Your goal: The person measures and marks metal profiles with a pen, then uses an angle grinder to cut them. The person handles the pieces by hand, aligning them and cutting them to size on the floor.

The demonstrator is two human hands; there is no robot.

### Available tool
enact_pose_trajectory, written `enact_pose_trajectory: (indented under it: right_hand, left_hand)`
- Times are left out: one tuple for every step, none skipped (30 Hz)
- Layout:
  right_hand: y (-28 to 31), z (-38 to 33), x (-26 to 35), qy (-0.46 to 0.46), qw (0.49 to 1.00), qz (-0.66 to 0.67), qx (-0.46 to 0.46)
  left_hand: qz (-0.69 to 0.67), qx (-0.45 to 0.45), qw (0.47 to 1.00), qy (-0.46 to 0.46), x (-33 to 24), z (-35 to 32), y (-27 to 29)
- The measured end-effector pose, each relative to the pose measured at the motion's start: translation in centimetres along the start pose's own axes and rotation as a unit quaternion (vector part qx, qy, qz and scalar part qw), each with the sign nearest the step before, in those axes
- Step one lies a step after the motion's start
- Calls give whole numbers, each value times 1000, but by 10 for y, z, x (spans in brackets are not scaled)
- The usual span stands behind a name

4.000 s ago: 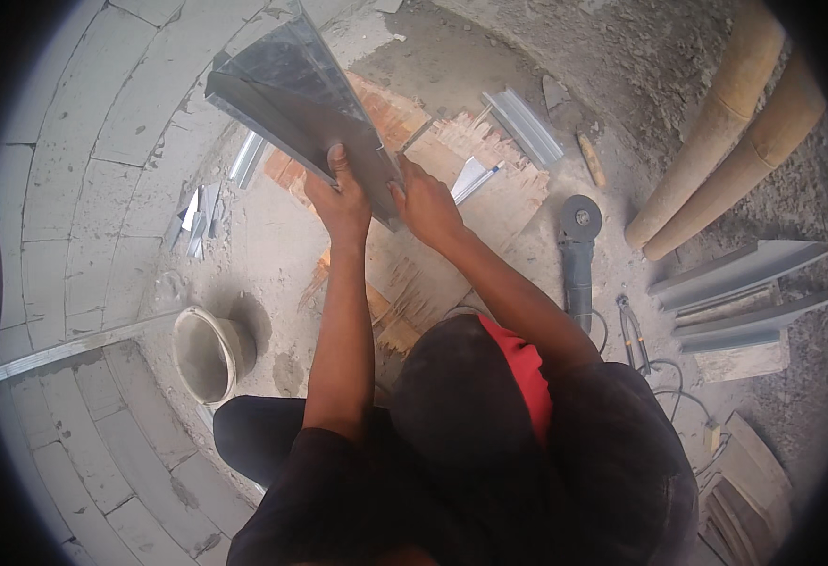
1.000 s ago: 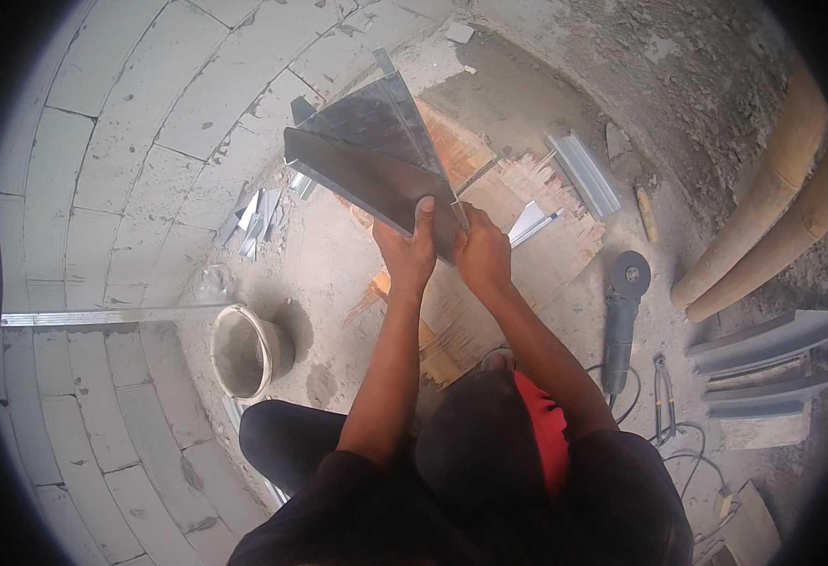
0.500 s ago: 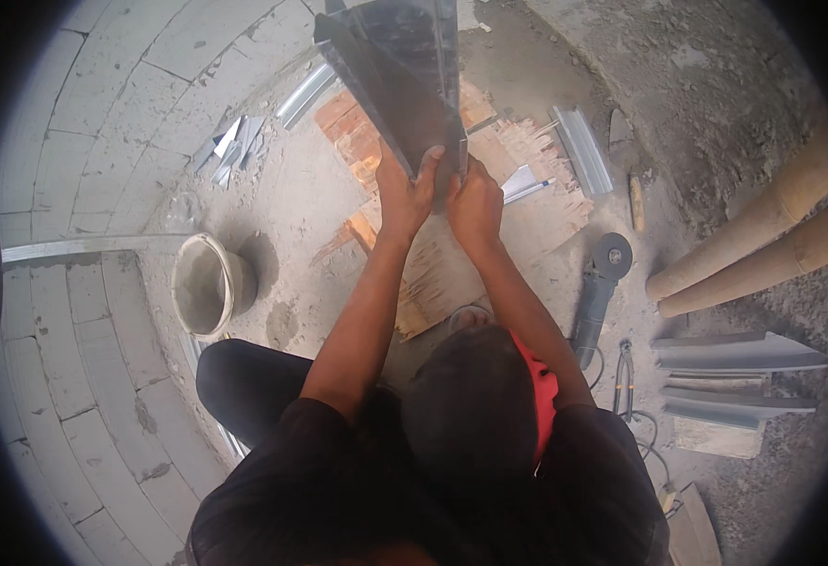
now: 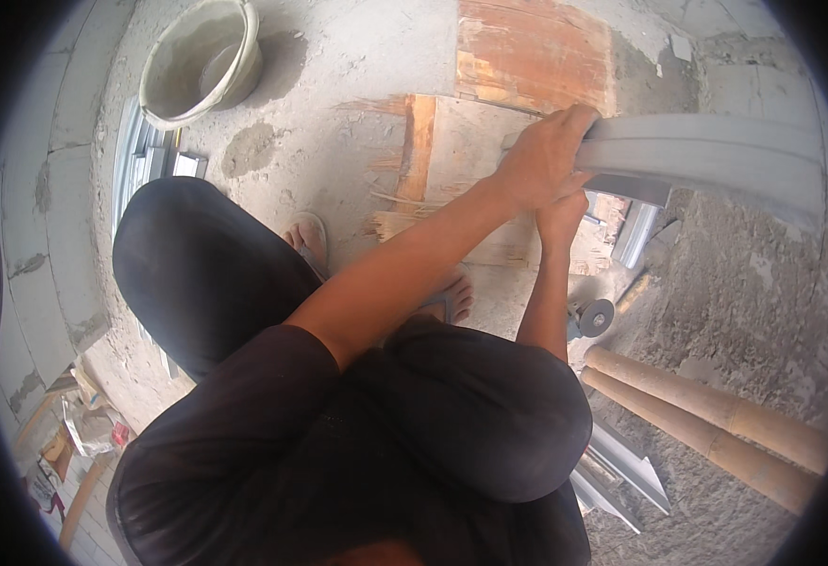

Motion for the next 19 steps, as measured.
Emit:
enact_pose_trajectory:
  right_hand:
    - [-3, 5, -11, 42, 998, -15, -35]
    - [-3, 8, -22, 89, 994, 12, -66]
    - [-4, 10, -21, 108, 991, 17, -81]
    - [-6, 10, -22, 106, 991, 21, -80]
    - [-7, 9, -24, 106, 991, 28, -81]
    - [-7, 9, -22, 105, 990, 34, -84]
    - [-7, 8, -21, 103, 991, 39, -82]
    - [-7, 7, -21, 100, 991, 43, -77]
    - [-9, 5, -20, 96, 992, 49, -73]
    - [-10, 4, -18, 93, 992, 55, -69]
    - [-9, 2, -18, 87, 992, 63, -66]
    - [-6, 2, -17, 81, 992, 70, -64]
    - [-6, 1, -15, 82, 991, 82, -62]
    - [-6, 0, -13, 82, 991, 92, -61]
    - [-8, -1, -10, 78, 990, 103, -56]
    - [-9, -2, -6, 94, 986, 130, -50]
    - [-10, -3, -5, 79, 987, 132, -53]
    - [-9, -2, -4, 64, 987, 134, -58]
    - [-8, -2, -4, 50, 987, 136, -62]
  left_hand:
    - [-9, -3, 1000, 2, -3, -1, -1]
    - [-19, -6, 1000, 4, -5, -2, -1]
    - [-24, -11, 1000, 6, -6, -2, -2]
    - [-30, -14, 999, 8, -6, -2, -2]
    - [-36, -17, 999, 9, -5, -3, -2]
    - [-44, -11, 999, 12, -3, -2, -2]
    - [-52, -4, 999, 14, -2, -2, -3]
    - [-61, 5, 998, 17, -1, -3, -4]
    - [-61, -6, 997, 41, 1, -6, -4]
    - [-61, -16, 996, 66, 3, -13, -3]
    - [-61, -24, 994, 91, 7, -19, -3]
    - [-67, -34, 993, 95, 13, -25, -4]
    - [-71, -43, 991, 101, 23, -35, -8]
    - [-75, -51, 990, 107, 33, -43, -12]
    - [-83, -39, 989, 115, 43, -48, -18]
    - [-92, -27, 988, 122, 53, -49, -22]
    - [-100, -15, 986, 129, 59, -52, -27]
    - [-98, -11, 986, 134, 61, -54, -30]
    - [-95, -7, 986, 140, 62, -55, -34]
Point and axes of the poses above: each hand's wrist, its own z-axis towards the middle knuckle, its own y-axis out of the back of the hand, x = y × z, the point moved 6 cm from there along z, towards the middle knuckle, and after that the axes turned 4 degrees about z, right-handed, at the moved point
